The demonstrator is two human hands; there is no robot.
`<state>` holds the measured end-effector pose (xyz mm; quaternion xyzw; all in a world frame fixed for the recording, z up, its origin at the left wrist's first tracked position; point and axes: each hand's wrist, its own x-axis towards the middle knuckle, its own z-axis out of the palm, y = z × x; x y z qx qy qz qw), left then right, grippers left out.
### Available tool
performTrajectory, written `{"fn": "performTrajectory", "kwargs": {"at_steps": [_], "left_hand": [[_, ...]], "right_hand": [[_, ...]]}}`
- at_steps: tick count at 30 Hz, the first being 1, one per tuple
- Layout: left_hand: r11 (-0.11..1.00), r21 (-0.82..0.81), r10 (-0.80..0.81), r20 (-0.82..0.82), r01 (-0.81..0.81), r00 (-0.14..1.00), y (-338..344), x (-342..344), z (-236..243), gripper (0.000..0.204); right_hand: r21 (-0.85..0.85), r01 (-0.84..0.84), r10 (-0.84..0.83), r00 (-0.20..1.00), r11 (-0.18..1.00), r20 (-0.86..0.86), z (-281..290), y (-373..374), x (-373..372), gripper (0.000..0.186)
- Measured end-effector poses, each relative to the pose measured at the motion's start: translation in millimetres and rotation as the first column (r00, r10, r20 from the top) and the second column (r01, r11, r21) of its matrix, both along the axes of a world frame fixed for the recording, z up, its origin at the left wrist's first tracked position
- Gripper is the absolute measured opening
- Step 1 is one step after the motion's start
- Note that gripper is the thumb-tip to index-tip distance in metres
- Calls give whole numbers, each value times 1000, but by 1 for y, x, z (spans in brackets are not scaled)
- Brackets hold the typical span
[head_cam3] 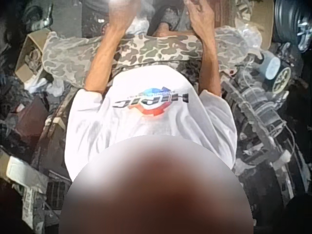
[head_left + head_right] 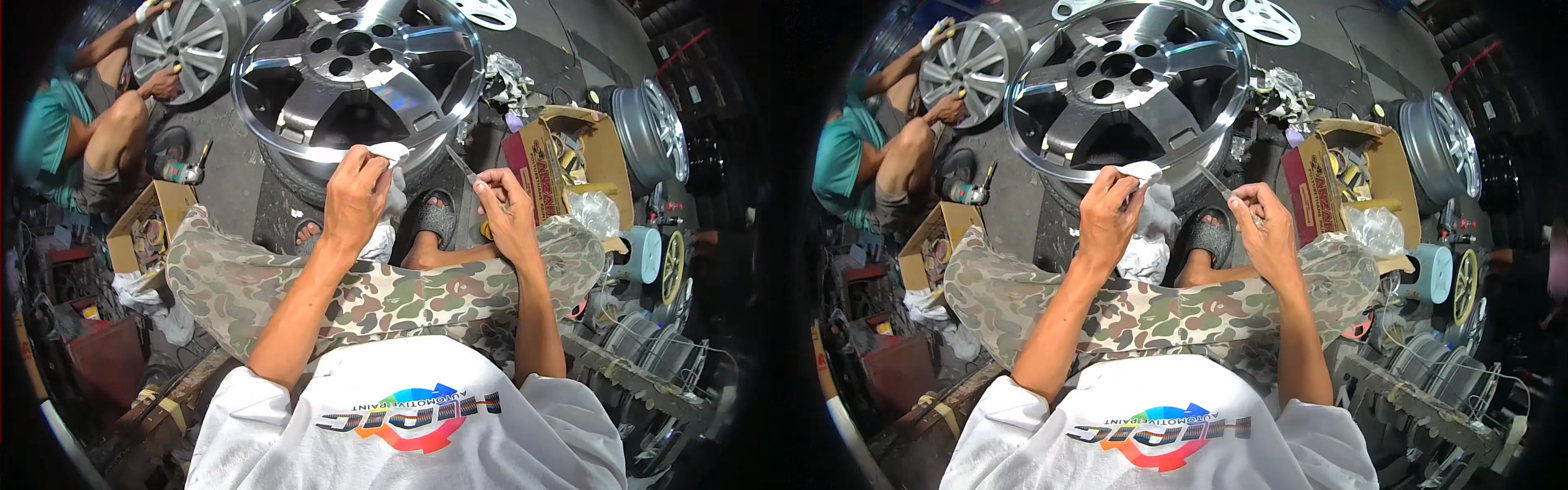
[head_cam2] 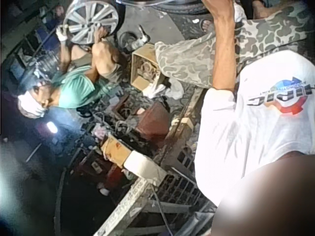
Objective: Cleaning and taping sections of an automotive wheel rim for repair or painting.
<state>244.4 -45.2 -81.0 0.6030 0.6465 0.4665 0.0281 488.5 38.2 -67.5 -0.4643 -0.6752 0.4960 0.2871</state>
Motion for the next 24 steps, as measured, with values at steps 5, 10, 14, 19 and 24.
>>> {"fn": "performTrajectory", "kwargs": {"at_steps": [5,10,14,19,24], "left_hand": [[996,-58,-76,-141,68,987,10,6,0,29],[995,-58,-90,-215,80,972,11,10,0,32],[996,-52,-86,-249,76,965,22,15,-4,21],[991,-31,-136,-234,133,963,28,31,0,20],[984,-28,-171,174,179,970,1,61,-1,15]], "right_hand": [[34,27,-26,999,999,-27,-4,0,8,13],[124,3,-5,1000,992,15,-7,-12,13,13],[231,-3,0,1000,973,14,-13,-9,16,13],[-78,169,-184,947,983,-262,-24,-19,9,18],[-538,175,-390,865,825,-316,-27,-56,-14,26]]}}
